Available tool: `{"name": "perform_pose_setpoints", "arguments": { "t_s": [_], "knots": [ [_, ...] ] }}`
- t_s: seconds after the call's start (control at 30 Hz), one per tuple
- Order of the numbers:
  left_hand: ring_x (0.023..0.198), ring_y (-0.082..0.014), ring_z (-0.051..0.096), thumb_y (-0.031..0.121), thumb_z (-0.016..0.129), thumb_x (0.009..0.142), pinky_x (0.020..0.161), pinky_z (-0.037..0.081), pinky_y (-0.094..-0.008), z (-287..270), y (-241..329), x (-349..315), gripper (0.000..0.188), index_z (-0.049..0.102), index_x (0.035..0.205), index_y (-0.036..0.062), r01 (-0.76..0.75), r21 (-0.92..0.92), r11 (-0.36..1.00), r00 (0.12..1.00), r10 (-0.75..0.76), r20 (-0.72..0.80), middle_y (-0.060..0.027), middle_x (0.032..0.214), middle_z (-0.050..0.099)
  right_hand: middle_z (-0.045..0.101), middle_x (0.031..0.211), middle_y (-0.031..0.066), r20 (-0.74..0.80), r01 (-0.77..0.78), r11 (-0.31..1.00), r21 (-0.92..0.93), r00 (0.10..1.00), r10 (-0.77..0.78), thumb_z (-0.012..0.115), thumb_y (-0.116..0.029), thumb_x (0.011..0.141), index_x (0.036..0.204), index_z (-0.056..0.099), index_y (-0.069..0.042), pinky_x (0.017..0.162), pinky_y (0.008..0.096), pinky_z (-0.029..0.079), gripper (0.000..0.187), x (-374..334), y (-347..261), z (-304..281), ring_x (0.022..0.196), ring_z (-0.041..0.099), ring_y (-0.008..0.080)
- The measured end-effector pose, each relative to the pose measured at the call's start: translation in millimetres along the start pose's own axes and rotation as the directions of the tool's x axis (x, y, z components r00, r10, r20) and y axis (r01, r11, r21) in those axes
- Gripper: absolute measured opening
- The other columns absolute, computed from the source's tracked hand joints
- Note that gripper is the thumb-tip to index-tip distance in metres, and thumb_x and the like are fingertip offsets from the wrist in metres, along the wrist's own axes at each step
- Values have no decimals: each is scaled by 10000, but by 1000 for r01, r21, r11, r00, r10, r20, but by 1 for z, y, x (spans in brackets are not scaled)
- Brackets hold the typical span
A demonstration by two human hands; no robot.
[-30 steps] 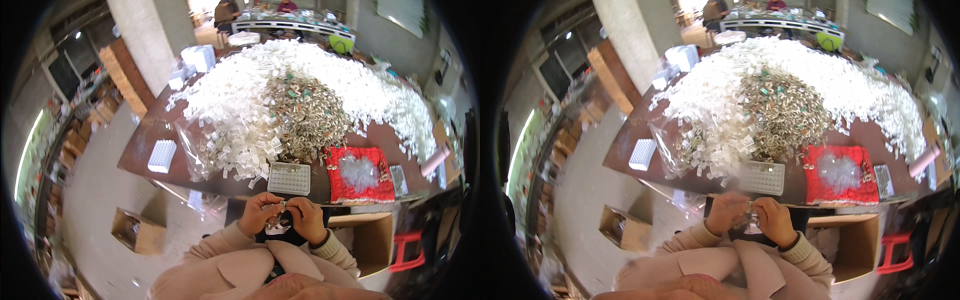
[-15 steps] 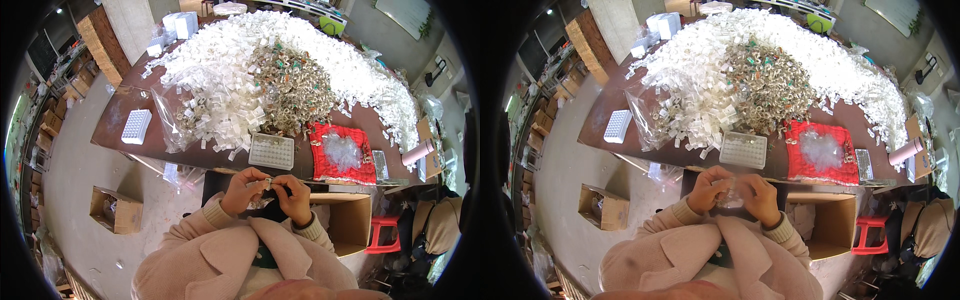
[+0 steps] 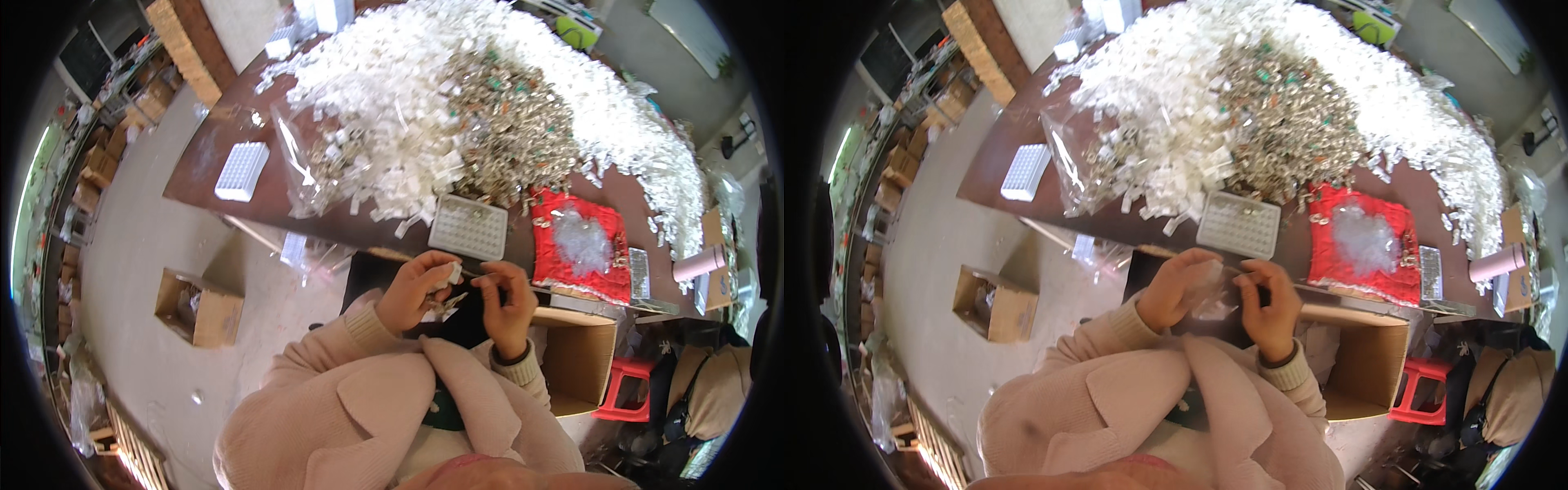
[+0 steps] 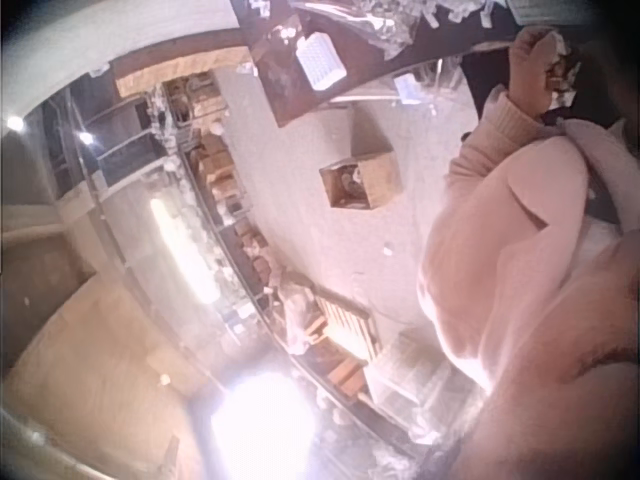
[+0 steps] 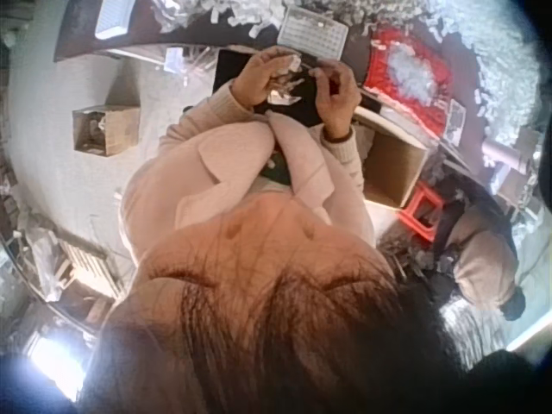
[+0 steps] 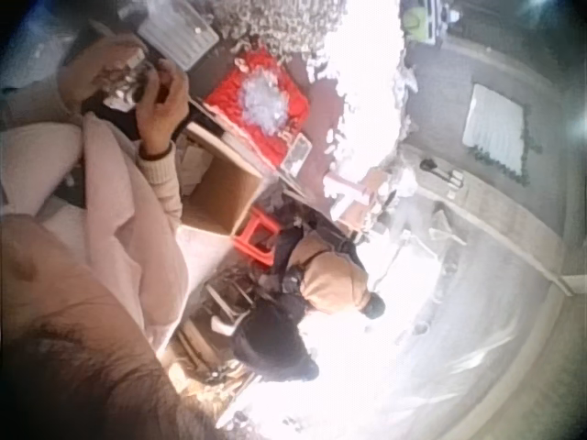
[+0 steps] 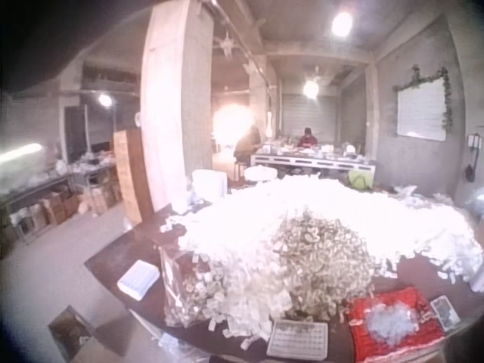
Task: The person repeatedly picks small white plastic pieces and metallic ornaments from a table, attaches them together by hand, and places the assembled units into a white tray. The person occasionally uses a small flashlight to illuminate the pieces during assembly.
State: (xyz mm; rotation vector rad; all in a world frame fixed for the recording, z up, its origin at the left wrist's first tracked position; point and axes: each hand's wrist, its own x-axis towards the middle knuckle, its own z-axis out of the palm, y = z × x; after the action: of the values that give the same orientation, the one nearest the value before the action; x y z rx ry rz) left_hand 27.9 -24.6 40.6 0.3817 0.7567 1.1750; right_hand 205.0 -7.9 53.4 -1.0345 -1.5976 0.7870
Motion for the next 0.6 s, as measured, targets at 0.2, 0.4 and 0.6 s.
{"name": "perform_pose_setpoints", "arguments": {
  "t_s": [0.2, 0.4, 0.6],
  "knots": [
    [678, -39, 529, 95, 620, 979, 592, 428, -185, 1, 78, 4, 146, 641, 1118, 54, -493, 403, 771, 857, 510, 71, 35, 895, 607, 655, 956, 84, 79, -2, 1000, 25, 997, 0, 615, 6, 959, 1124, 600, 38, 728, 241, 523, 169, -5, 7, -3, 782, 678, 131],
    [770, -84, 571, 94, 715, 911, 665, 473, -244, 11, 204, 37, 252, 676, 1144, 6, -232, 907, -351, 331, 849, 413, -54, 929, 682, 669, 973, 89, 107, 0, 1000, 22, 994, -2, 599, 11, 967, 1119, 599, 41, 724, 234, 520, 155, -6, 7, -1, 769, 679, 123],
    [644, -237, 614, 166, 782, 819, 588, 502, -336, -15, 93, 18, 180, 692, 924, 52, -406, 861, -308, 535, 683, 497, -116, 845, 686, 684, 864, 84, 65, -71, 995, 76, 996, 66, 632, 44, 919, 1072, 642, 22, 668, 238, 520, 155, -7, 13, 4, 718, 675, 122]
  ]
}}
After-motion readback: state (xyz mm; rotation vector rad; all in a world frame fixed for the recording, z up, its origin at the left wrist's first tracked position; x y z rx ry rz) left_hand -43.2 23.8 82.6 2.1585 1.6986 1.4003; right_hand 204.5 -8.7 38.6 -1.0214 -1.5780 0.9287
